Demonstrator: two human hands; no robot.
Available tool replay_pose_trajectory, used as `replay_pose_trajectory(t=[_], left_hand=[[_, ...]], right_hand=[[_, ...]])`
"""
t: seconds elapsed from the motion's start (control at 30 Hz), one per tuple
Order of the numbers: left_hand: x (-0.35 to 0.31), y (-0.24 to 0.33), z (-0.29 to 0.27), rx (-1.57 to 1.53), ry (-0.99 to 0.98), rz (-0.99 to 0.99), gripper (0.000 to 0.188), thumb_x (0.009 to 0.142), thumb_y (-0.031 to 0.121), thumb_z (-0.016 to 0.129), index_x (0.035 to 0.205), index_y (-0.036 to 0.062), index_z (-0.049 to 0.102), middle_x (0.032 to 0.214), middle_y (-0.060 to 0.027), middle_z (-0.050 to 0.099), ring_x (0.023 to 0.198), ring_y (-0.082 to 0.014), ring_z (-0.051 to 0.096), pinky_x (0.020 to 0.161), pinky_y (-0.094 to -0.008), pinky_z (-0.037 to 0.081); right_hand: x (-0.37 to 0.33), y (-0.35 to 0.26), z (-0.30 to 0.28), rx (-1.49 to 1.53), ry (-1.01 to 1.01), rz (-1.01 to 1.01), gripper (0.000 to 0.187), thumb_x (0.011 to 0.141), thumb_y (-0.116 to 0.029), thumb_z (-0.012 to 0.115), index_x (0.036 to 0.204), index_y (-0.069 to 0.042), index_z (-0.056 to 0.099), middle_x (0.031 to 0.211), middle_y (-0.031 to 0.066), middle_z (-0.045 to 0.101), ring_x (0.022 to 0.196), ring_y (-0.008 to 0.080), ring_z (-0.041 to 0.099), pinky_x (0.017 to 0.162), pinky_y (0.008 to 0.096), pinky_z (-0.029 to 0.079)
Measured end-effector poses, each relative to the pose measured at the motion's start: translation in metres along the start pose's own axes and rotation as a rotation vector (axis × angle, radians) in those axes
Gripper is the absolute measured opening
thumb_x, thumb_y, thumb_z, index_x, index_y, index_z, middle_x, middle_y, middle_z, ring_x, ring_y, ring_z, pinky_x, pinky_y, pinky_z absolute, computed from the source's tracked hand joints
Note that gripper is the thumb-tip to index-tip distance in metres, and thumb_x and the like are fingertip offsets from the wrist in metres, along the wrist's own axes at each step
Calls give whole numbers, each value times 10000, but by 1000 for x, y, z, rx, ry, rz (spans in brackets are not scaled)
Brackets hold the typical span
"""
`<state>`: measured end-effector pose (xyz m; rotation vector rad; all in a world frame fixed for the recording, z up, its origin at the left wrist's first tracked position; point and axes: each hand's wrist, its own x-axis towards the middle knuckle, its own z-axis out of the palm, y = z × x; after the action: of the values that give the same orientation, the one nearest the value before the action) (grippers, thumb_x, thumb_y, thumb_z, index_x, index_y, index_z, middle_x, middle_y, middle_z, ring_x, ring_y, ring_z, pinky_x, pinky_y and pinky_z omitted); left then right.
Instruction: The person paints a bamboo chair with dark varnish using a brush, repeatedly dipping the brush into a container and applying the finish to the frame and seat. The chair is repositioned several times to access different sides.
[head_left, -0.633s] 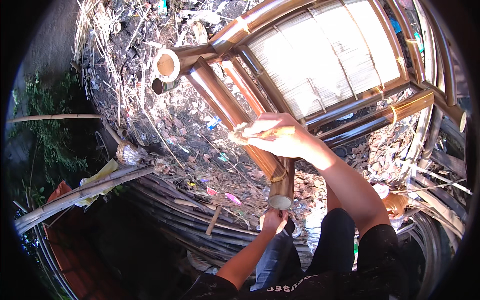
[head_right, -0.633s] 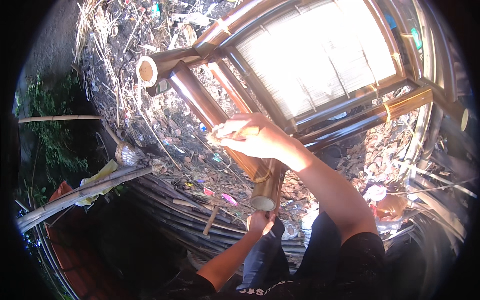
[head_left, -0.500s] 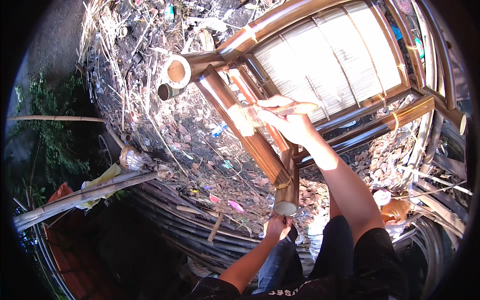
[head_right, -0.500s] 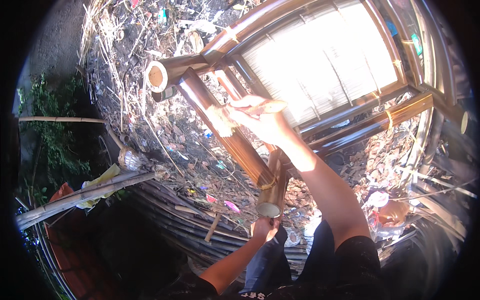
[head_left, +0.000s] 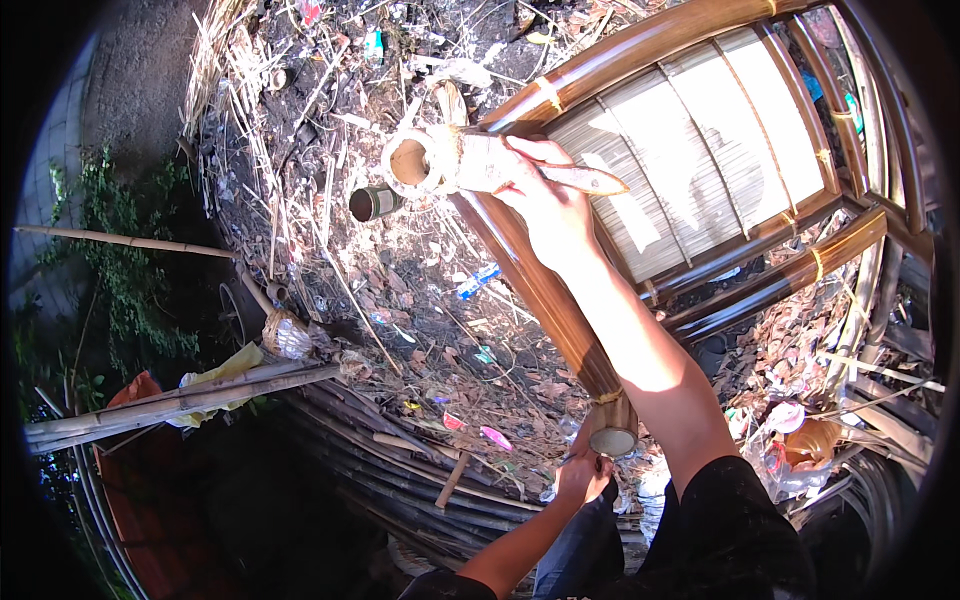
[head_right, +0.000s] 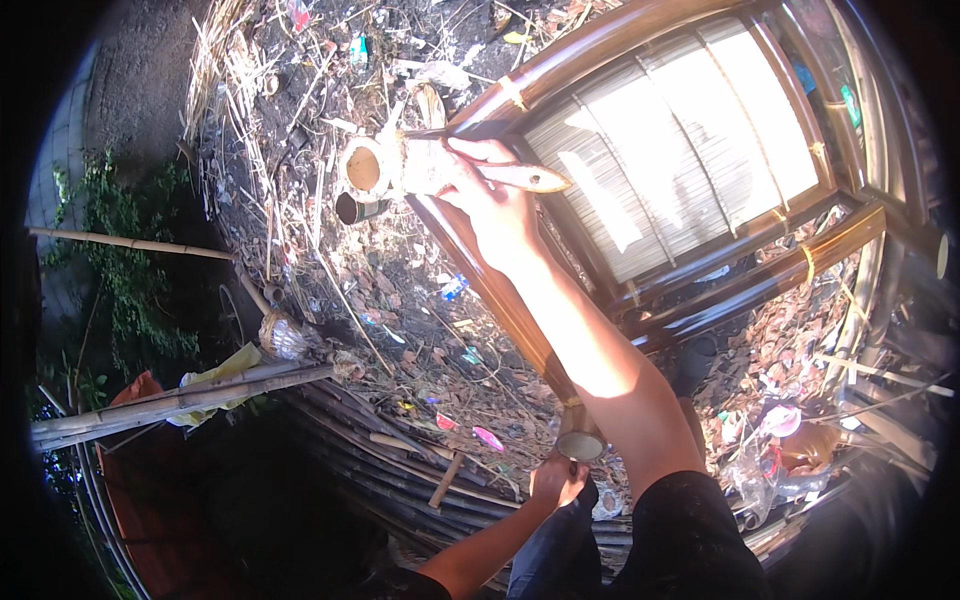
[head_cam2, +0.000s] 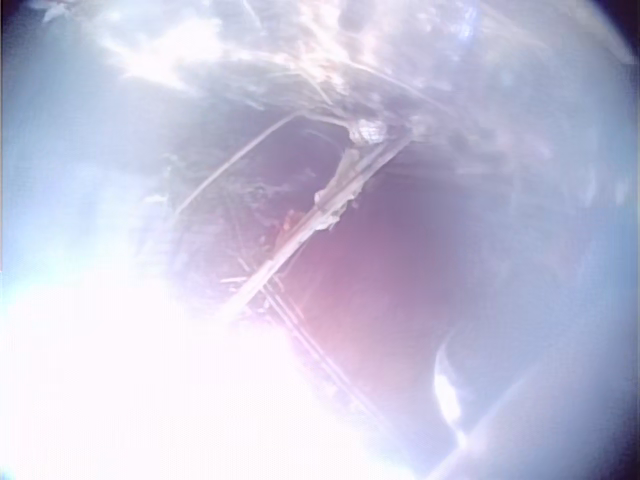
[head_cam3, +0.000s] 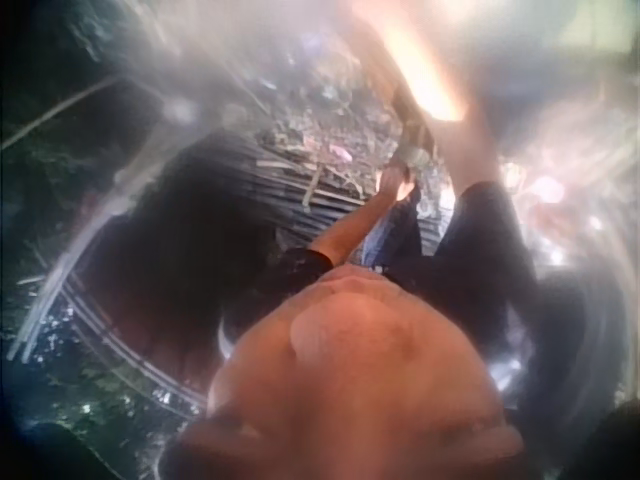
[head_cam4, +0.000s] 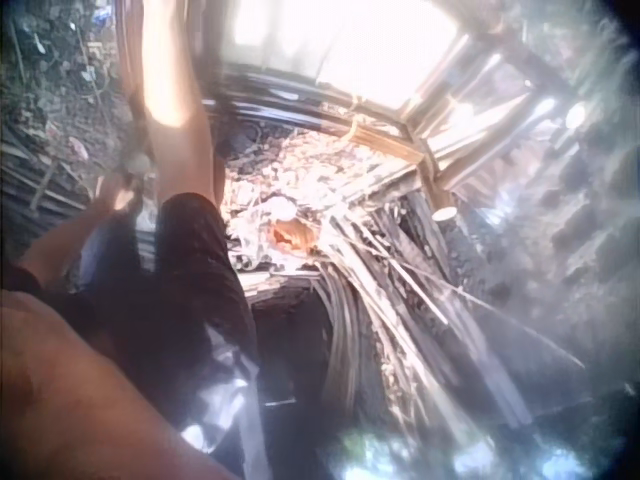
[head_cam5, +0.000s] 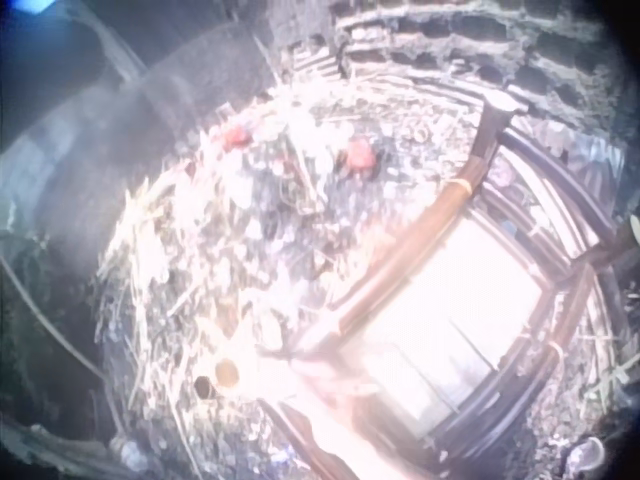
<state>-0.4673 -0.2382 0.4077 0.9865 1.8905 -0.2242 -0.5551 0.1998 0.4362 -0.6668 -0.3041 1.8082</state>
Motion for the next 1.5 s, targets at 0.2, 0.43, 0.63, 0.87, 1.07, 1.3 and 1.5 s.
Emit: replay_pose_trajectory(t=[0.2, 0.43, 0.63, 0.87, 1.07, 1.3, 1.5], left_hand=[[4, -11, -7, 16, -72, 61, 414, 890, 465, 617, 1028, 75, 617, 856, -158, 710, 771, -381, 704, 674, -506, 562], [20, -11, -14, -43, 47, 114, 324, 893, 399, 635, 970, 85, 621, 802, -173, 696, 739, -394, 693, 630, -494, 555], [18, -15, -32, -143, 128, 164, 195, 867, 285, 658, 848, 92, 640, 742, -124, 679, 674, -371, 677, 580, -468, 538], [28, -22, -55, -156, 153, 169, 233, 875, 308, 656, 816, 83, 651, 755, -138, 678, 674, -364, 674, 609, -461, 543], [35, 2, -33, -229, 195, -87, 228, 830, 340, 707, 909, 126, 703, 802, -113, 703, 751, -357, 686, 662, -439, 542], [-7, -30, 70, -1217, 210, -548, 408, 790, 329, 693, 1132, 110, 654, 987, -93, 689, 891, -318, 686, 768, -433, 572], [-21, -36, 101, -1262, 247, -416, 488, 811, 313, 713, 1214, 66, 595, 1180, -89, 650, 1062, -302, 631, 901, -479, 532]], right_hand=[[73, 34, -99, -748, -50, -291, 210, 925, -120, 709, 1101, -8, 686, 970, 81, 737, 864, 110, 676, 755, 275, 552], [90, 71, -153, -271, 249, 142, 191, 933, -131, 713, 1085, -27, 661, 995, 57, 685, 864, 156, 664, 758, 332, 574], [110, 100, -144, -510, 441, 236, 262, 896, -157, 749, 1112, -39, 659, 1011, 82, 709, 779, 161, 679, 712, 320, 586], [161, 102, -195, -949, 75, -199, 304, 882, -224, 759, 1132, -68, 682, 973, 94, 744, 914, 209, 696, 835, 341, 533], [197, 43, -208, -1254, 146, -611, 177, 834, -95, 702, 985, -29, 637, 918, 135, 681, 860, 317, 653, 777, 408, 535], [196, -4, -258, -1513, -308, -703, 246, 906, -155, 673, 1148, -168, 633, 1165, 90, 610, 1014, 305, 645, 834, 402, 545], [253, -102, -281, -1302, 250, -538, 374, 881, -99, 696, 1249, -129, 634, 1269, 94, 615, 1073, 258, 645, 935, 364, 533]])
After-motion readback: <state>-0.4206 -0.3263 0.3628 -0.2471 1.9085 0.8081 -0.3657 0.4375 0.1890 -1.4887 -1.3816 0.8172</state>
